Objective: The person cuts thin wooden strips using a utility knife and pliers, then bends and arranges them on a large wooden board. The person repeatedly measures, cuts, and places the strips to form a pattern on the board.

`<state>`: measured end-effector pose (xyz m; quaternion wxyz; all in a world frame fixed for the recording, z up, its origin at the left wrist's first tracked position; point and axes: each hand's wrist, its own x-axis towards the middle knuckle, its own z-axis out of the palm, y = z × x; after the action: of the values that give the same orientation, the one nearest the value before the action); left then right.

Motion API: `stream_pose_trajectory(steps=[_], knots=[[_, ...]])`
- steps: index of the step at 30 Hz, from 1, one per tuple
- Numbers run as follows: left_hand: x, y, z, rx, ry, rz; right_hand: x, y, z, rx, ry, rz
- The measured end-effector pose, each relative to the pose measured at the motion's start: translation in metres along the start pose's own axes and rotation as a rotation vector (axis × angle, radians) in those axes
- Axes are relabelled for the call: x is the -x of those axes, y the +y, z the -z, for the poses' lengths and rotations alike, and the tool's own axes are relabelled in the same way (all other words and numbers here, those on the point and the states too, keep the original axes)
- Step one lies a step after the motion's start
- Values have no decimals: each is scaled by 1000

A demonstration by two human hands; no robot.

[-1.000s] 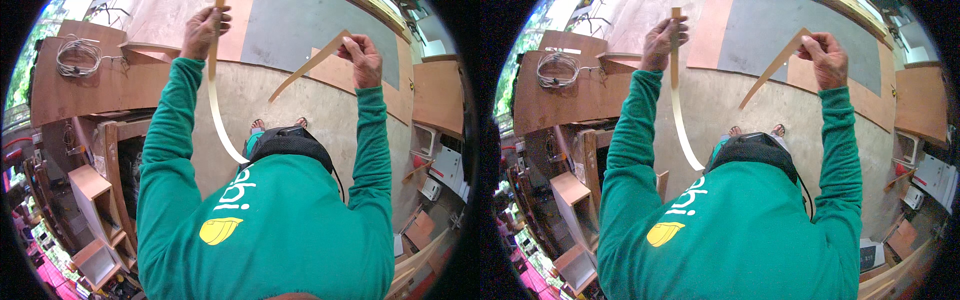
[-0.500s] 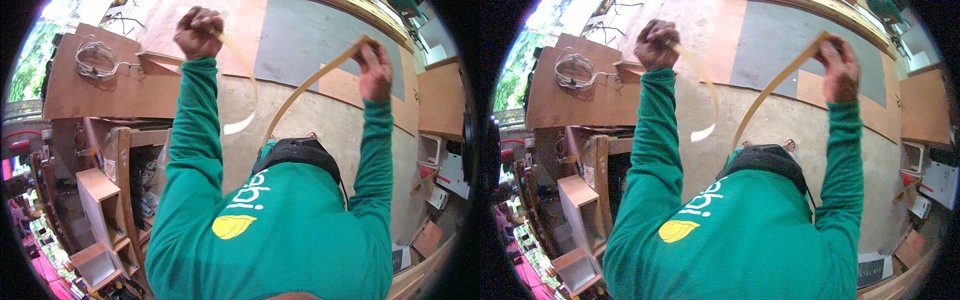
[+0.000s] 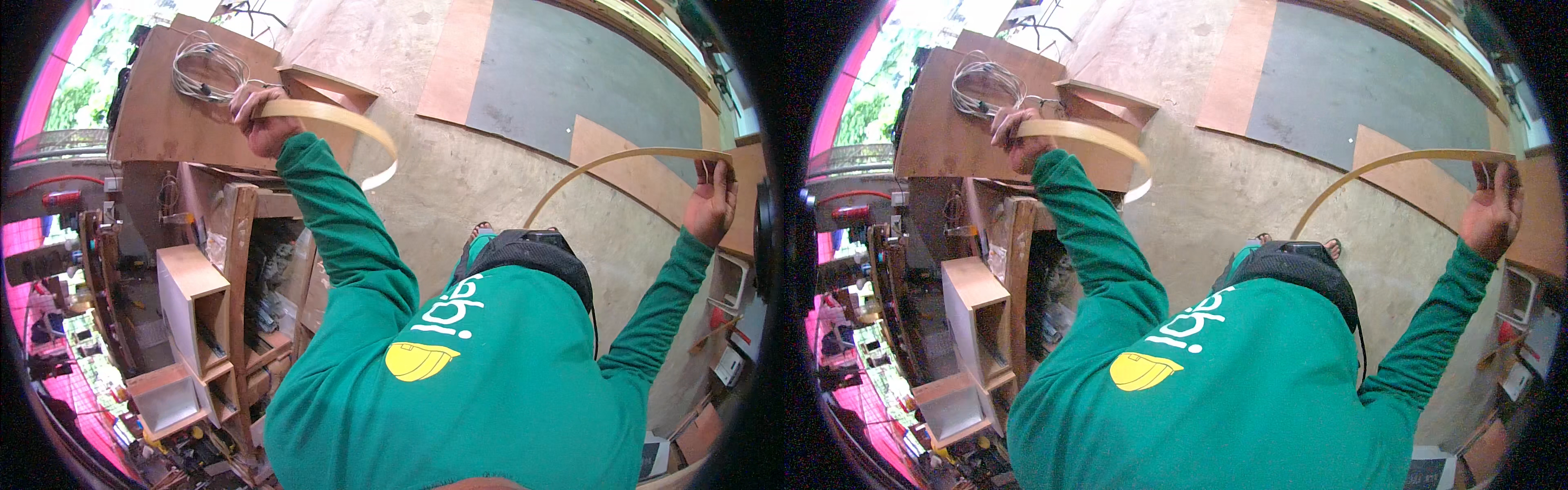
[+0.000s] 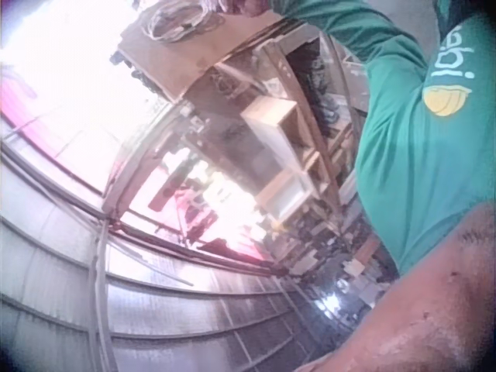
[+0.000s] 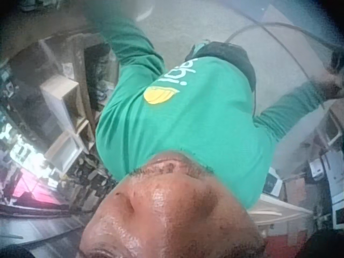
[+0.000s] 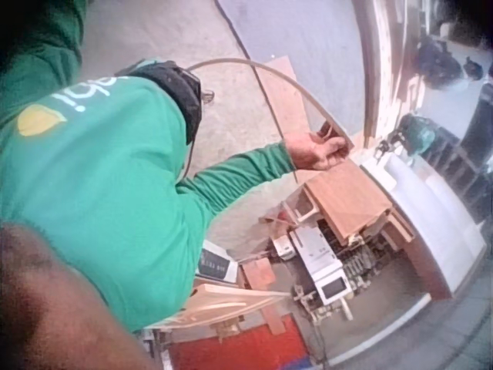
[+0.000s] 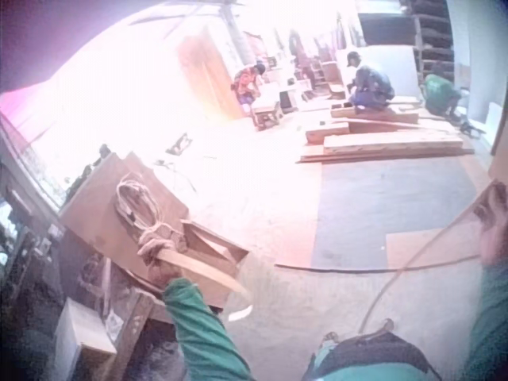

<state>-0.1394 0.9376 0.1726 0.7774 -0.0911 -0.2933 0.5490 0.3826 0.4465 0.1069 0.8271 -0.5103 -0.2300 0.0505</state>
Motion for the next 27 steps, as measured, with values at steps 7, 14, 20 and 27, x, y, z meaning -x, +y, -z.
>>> stream_pose_trajectory(steps=[7,14,20,27], knots=[[5,34,6,30,26,-61,-8,-29,9,-58,-68,54],[37,65,4,-403,192,160,-9,-54,-10,-888,-126,-47],[63,42,17,-481,222,104,-5,-79,34,-972,23,-46],[52,14,16,-680,209,118,0,-88,46,-1170,81,-91]])
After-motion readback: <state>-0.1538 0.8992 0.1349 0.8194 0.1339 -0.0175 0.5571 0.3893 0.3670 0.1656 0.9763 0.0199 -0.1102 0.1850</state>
